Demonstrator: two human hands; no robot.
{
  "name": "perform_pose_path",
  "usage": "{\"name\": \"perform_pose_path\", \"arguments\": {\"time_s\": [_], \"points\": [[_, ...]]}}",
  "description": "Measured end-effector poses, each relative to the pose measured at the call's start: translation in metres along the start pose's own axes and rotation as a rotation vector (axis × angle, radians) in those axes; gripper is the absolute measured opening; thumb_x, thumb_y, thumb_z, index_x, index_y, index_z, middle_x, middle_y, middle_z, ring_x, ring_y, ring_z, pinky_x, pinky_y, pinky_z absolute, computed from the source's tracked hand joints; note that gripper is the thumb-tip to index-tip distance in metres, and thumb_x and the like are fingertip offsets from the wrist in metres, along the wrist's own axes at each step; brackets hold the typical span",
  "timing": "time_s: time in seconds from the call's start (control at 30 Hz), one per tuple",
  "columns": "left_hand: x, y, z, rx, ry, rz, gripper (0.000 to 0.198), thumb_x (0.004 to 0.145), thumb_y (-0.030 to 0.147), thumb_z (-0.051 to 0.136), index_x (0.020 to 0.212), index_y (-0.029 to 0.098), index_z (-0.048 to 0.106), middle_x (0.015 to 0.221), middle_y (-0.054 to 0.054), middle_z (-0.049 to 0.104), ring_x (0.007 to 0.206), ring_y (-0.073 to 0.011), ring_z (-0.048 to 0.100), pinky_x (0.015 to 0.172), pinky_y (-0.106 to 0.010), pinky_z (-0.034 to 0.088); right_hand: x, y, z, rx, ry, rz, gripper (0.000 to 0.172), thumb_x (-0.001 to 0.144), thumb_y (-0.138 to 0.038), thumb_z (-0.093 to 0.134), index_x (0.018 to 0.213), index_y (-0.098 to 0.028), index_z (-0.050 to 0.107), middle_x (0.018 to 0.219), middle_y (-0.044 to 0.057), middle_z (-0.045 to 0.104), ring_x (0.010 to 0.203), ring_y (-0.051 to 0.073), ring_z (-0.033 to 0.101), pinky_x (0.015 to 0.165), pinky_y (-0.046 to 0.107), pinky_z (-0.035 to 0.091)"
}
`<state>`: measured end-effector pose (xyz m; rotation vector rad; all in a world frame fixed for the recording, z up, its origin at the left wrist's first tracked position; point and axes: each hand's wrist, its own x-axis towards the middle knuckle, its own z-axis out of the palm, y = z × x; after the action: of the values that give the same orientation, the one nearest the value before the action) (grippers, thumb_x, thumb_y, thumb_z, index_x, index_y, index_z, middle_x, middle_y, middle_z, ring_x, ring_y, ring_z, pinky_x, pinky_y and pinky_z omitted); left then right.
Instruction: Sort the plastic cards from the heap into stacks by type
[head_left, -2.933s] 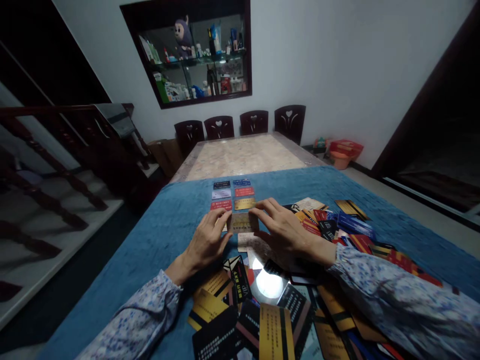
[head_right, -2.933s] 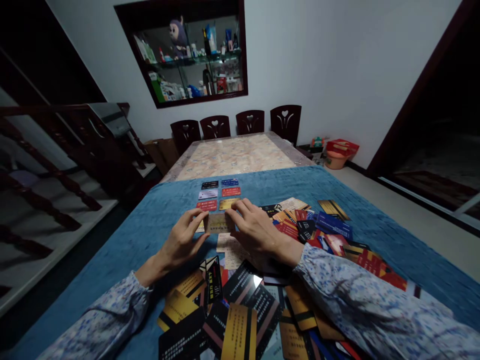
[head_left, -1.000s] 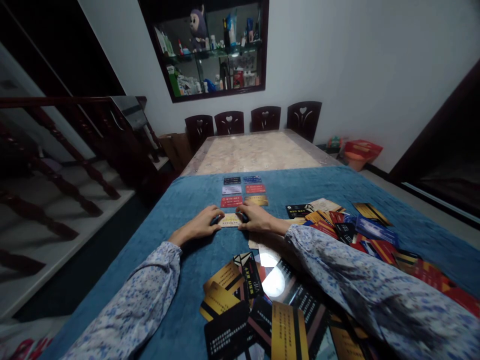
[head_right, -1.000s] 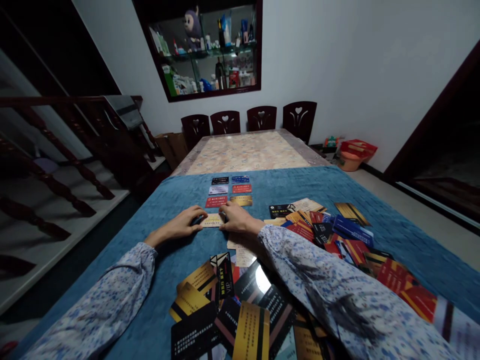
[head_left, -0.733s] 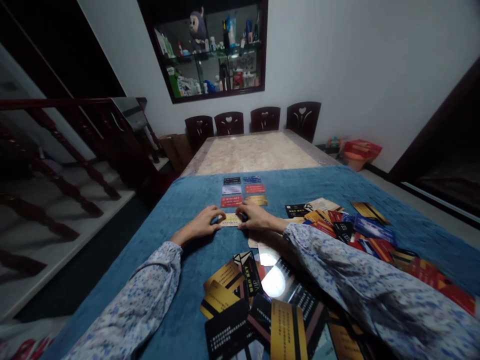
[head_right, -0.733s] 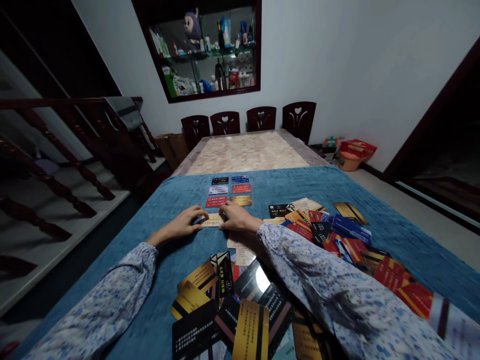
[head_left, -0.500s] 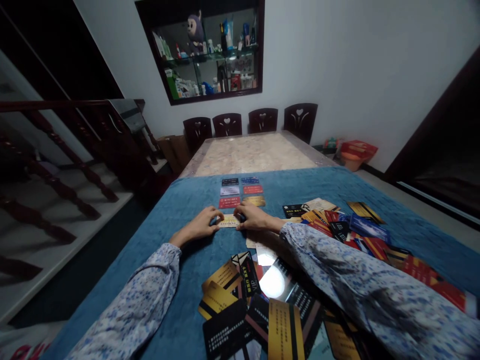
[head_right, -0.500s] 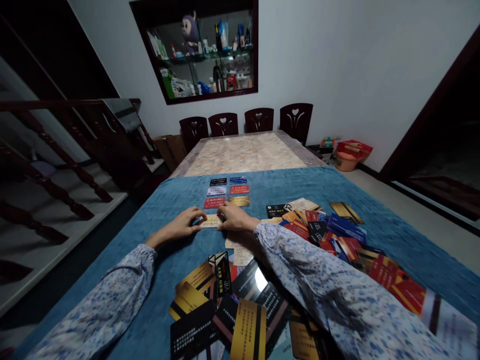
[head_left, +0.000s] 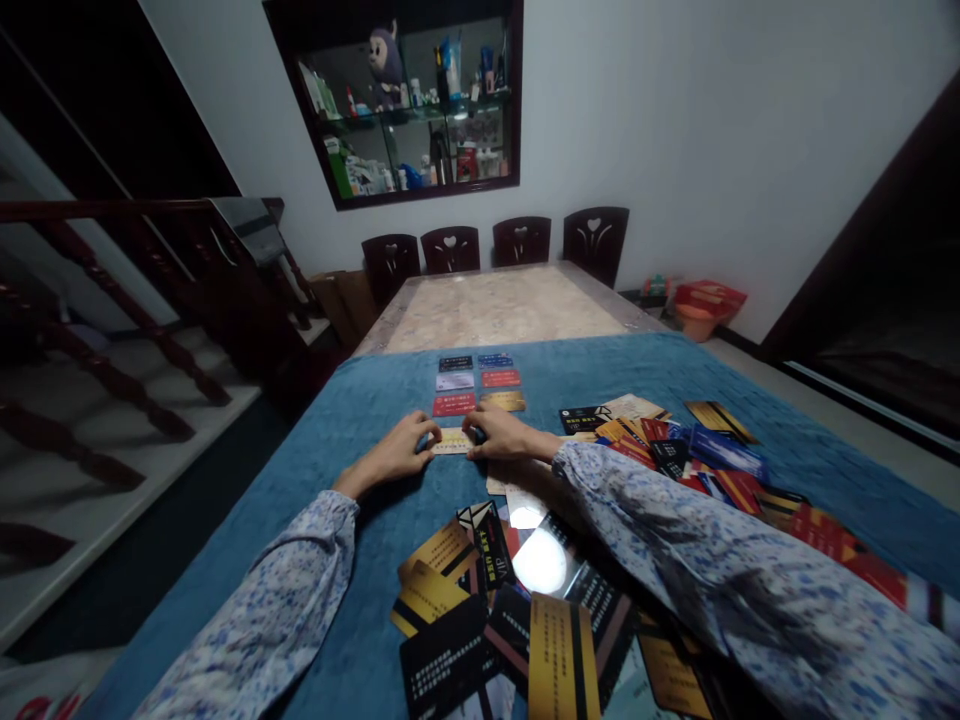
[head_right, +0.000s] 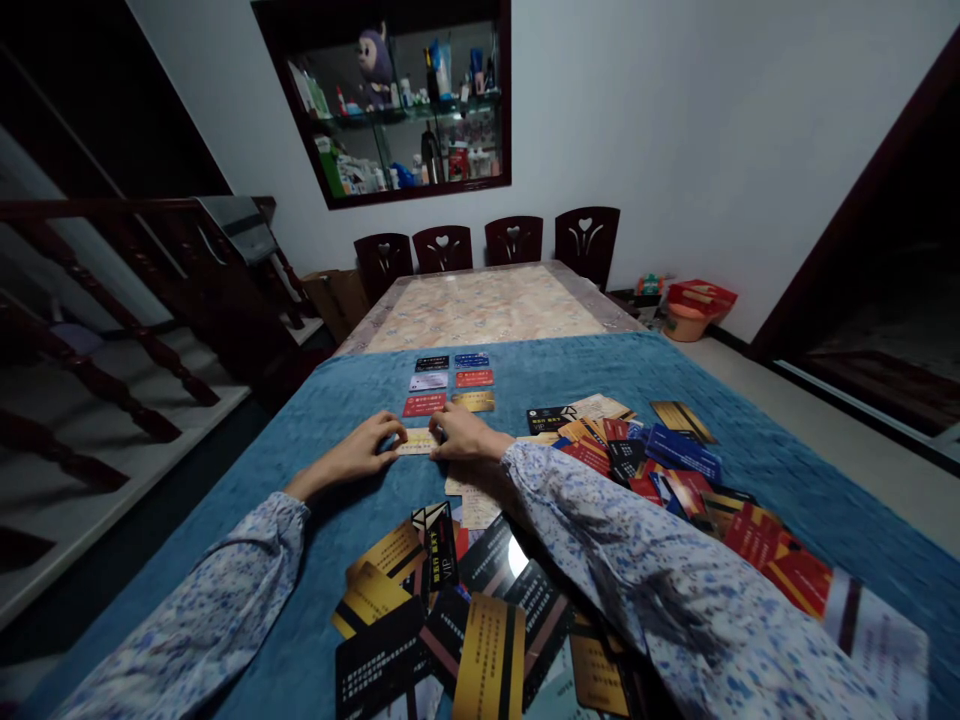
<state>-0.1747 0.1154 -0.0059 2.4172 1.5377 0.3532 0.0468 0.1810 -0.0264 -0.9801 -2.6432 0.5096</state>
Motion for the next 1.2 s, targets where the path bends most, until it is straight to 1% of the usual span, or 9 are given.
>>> {"name": "perform_pose_path", "arguments": {"time_s": [0.2, 0.4, 0.5, 0.6, 0.73, 0.9, 1.03, 1.1, 1.2], "points": [[-0.002, -0.001, 0.003, -0.024, 0.042, 0.017, 0.021, 0.077, 0.019, 0.056, 0.096, 0.019, 0.065, 0.116, -0.010, 0.054, 0.112, -0.0261, 0.056, 0.106, -0.042, 0.043, -0.002, -0.001, -0.005, 0.011, -0.028, -0.044, 0.038, 0.071, -0.028, 0.080, 0.104, -0.013, 0.069, 0.103, 0.010, 0.059, 0.099, 0.025, 0.053, 0.086, 0.033, 0.043], [-0.006, 0.001, 0.006, 0.008, 0.077, 0.030, 0.017, 0.082, 0.021, 0.053, 0.095, 0.017, 0.063, 0.117, -0.011, 0.052, 0.110, -0.0260, 0.056, 0.104, -0.043, 0.045, -0.007, -0.002, -0.004, 0.034, 0.025, -0.042, 0.042, 0.074, -0.025, 0.078, 0.112, -0.013, 0.066, 0.105, 0.011, 0.057, 0.099, 0.024, 0.054, 0.086, 0.034, 0.044], [-0.011, 0.004, 0.007, 0.019, 0.113, 0.041, 0.018, 0.084, 0.021, 0.053, 0.099, 0.017, 0.063, 0.119, -0.011, 0.051, 0.110, -0.0253, 0.056, 0.103, -0.042, 0.046, -0.014, -0.005, -0.003, 0.034, 0.045, -0.053, 0.040, 0.076, -0.024, 0.076, 0.113, -0.014, 0.066, 0.106, 0.011, 0.056, 0.099, 0.024, 0.055, 0.088, 0.035, 0.044], [-0.019, 0.012, 0.006, 0.048, 0.171, 0.065, 0.020, 0.086, 0.022, 0.054, 0.105, 0.017, 0.061, 0.122, -0.013, 0.051, 0.114, -0.0268, 0.053, 0.104, -0.045, 0.045, -0.022, -0.008, -0.002, 0.023, 0.048, -0.083, 0.039, 0.078, -0.023, 0.074, 0.114, -0.015, 0.065, 0.110, 0.012, 0.056, 0.103, 0.025, 0.054, 0.091, 0.037, 0.043], [-0.039, 0.032, 0.001, 0.053, 0.208, 0.136, 0.021, 0.087, 0.020, 0.055, 0.108, 0.020, 0.060, 0.125, -0.012, 0.052, 0.118, -0.0276, 0.050, 0.105, -0.049, 0.043, -0.033, -0.012, -0.003, 0.013, 0.045, -0.119, 0.038, 0.080, -0.022, 0.072, 0.116, -0.016, 0.064, 0.114, 0.012, 0.056, 0.107, 0.027, 0.051, 0.093, 0.039, 0.042], [-0.070, 0.060, -0.003, 0.024, 0.153, 0.260, 0.021, 0.090, 0.022, 0.056, 0.111, 0.020, 0.057, 0.131, -0.013, 0.050, 0.122, -0.0284, 0.048, 0.105, -0.049, 0.043, -0.045, -0.017, -0.006, 0.008, 0.068, -0.208, 0.031, 0.083, -0.020, 0.068, 0.113, -0.018, 0.065, 0.111, 0.011, 0.059, 0.105, 0.026, 0.050, 0.091, 0.039, 0.042], [-0.093, 0.077, -0.005, -0.018, 0.048, 0.284, 0.023, 0.088, 0.031, 0.060, 0.108, 0.021, 0.055, 0.132, -0.013, 0.049, 0.122, -0.0297, 0.048, 0.105, -0.052, 0.042, -0.058, -0.027, -0.009, 0.012, 0.107, -0.268, 0.024, 0.083, -0.020, 0.068, 0.108, -0.019, 0.067, 0.108, 0.010, 0.061, 0.100, 0.025, 0.050, 0.088, 0.039, 0.042], [-0.102, 0.086, -0.005, -0.048, -0.020, 0.289, 0.036, 0.085, 0.042, 0.065, 0.112, 0.021, 0.054, 0.134, -0.014, 0.047, 0.123, -0.0318, 0.046, 0.106, -0.053, 0.042, -0.065, -0.033, -0.010, 0.014, 0.092, -0.304, 0.022, 0.085, -0.021, 0.066, 0.107, -0.019, 0.068, 0.108, 0.011, 0.062, 0.100, 0.025, 0.050, 0.088, 0.039, 0.042], [-0.110, 0.098, -0.004, -0.079, -0.116, 0.292, 0.065, 0.075, 0.061, 0.071, 0.121, 0.022, 0.050, 0.136, -0.016, 0.044, 0.123, -0.0353, 0.045, 0.104, -0.053, 0.042, -0.074, -0.040, -0.011, 0.021, 0.063, -0.346, 0.019, 0.087, -0.021, 0.064, 0.105, -0.019, 0.068, 0.107, 0.011, 0.062, 0.101, 0.025, 0.050, 0.088, 0.038, 0.043]]}}
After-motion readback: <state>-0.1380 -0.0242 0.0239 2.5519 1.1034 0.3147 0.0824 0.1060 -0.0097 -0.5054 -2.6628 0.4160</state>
